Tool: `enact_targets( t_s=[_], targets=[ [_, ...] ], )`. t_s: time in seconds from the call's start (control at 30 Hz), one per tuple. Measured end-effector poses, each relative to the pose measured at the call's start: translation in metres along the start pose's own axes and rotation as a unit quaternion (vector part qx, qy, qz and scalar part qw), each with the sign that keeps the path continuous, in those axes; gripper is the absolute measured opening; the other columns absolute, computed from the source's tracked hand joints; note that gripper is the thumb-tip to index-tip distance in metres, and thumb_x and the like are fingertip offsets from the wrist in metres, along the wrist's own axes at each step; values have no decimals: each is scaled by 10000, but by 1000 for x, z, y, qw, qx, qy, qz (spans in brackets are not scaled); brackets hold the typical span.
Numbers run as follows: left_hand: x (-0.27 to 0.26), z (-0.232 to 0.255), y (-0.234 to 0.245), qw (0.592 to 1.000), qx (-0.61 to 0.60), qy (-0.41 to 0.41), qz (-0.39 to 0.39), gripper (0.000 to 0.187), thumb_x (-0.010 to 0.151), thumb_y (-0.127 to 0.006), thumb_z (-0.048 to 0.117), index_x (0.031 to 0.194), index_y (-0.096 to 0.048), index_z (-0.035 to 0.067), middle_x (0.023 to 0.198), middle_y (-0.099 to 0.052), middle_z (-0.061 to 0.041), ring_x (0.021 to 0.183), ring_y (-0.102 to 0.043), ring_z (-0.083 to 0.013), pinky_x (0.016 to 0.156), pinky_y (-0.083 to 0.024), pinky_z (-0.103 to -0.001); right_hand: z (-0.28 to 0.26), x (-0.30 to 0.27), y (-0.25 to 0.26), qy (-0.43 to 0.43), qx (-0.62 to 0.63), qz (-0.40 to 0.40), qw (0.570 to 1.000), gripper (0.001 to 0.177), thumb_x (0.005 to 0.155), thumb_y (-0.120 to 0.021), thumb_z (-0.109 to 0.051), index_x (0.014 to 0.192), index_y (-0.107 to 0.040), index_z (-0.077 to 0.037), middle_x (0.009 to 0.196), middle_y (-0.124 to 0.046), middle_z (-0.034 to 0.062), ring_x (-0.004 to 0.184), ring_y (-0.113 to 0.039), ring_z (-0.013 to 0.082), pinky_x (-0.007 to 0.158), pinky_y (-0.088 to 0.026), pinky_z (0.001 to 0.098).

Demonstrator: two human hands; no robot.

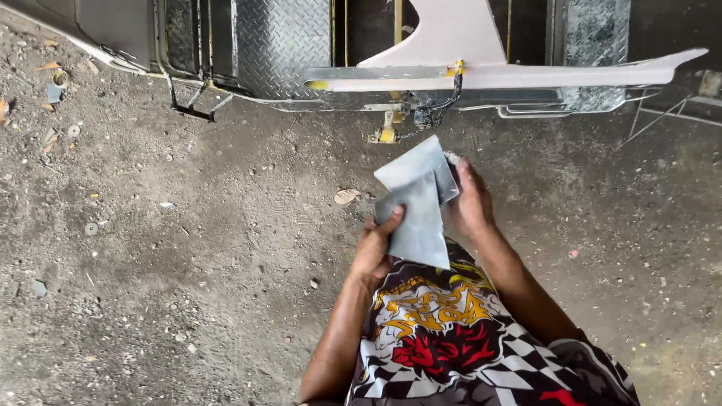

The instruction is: The person scrapes a white car part with a metal scraper, then scoops filler from a can and applies it to the surface using two scrapers. The person smooths the filler along the edge of the part.

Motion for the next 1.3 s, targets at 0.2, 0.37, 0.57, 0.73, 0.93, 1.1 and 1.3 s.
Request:
enact_targets(
  t_s=[0.2, 0.37, 0.57, 0.73, 0.93, 1.1, 1.3],
  targets=[
    [58, 79, 10, 999, 24, -40, -22, 383, 916, -780, 221, 1190, -643, -9, 1051, -742, -116, 857, -730, -196, 751, -622, -359, -74, -26, -119, 254, -593, -292, 706, 375, 976, -730, -262, 1315, -657, -120, 1147, -670, 8, 1057, -667, 177, 953, -580, 322],
    [85, 127, -12, 997, 76, 3, -30, 365, 918, -752, 219, 1173, -639, -16, 1034, -742, -148, 837, -736, -227, 734, -626, -391, -77, -13, -186, 194, -675, -309, 641, 552, 882, -741, -299, 1403, -613, -170, 1226, -606, 104, 1106, -632, 258, 894, -545, 392],
    [134, 158, -15, 990, 103, 73, -61, 376, 950, -720, 186, 1235, -623, -39, 1077, -735, -153, 877, -745, -241, 769, -634, -394, -63, 12, -200, 146, -660, -272, 685, 600, 881, -732, -266, 1460, -577, -260, 1266, -603, 91, 1137, -624, 257, 947, -532, 392],
    [180, 187, -6, 959, 183, 194, -99, 368, 946, -688, 186, 1237, -634, -32, 1064, -743, -143, 862, -741, -258, 747, -622, -403, -28, 35, -213, 132, -616, -215, 747, 628, 855, -756, -199, 1457, -579, -229, 1261, -581, 121, 1177, -595, 284, 974, -505, 401],
    [257, 231, 60, 918, 286, 252, -106, 293, 950, -711, 193, 1156, -666, -11, 998, -735, -82, 848, -716, -206, 749, -593, -355, 73, 76, -200, 33, -426, -197, 882, 467, 885, -840, -196, 1338, -728, -204, 1155, -686, 55, 1119, -661, 237, 1034, -563, 396],
    [322, 276, 129, 828, 526, 117, -153, 200, 952, -757, 201, 1002, -731, 9, 895, -663, 42, 821, -573, -65, 731, -472, -245, 170, 193, -92, -106, -264, 116, 951, 871, 892, -697, -143, 1613, -211, -193, 1341, -574, 95, 1172, -641, 252, 984, -579, 405],
    [349, 279, 185, 762, 608, 188, -120, 285, 984, -745, 258, 984, -703, -24, 819, -622, 21, 756, -524, -89, 654, -441, -279, 216, 366, 13, 54, -466, 347, 812, 1080, 822, -697, -33, 1630, 17, -95, 1304, -505, 347, 1055, -588, 520, 905, -535, 569]
  ],
)
Point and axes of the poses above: each hand's wrist, its own x-axis towards the middle knuckle, its own y-axis out of the back of the hand, z = x × y, the point moved 10 cm from there along x, towards the middle knuckle
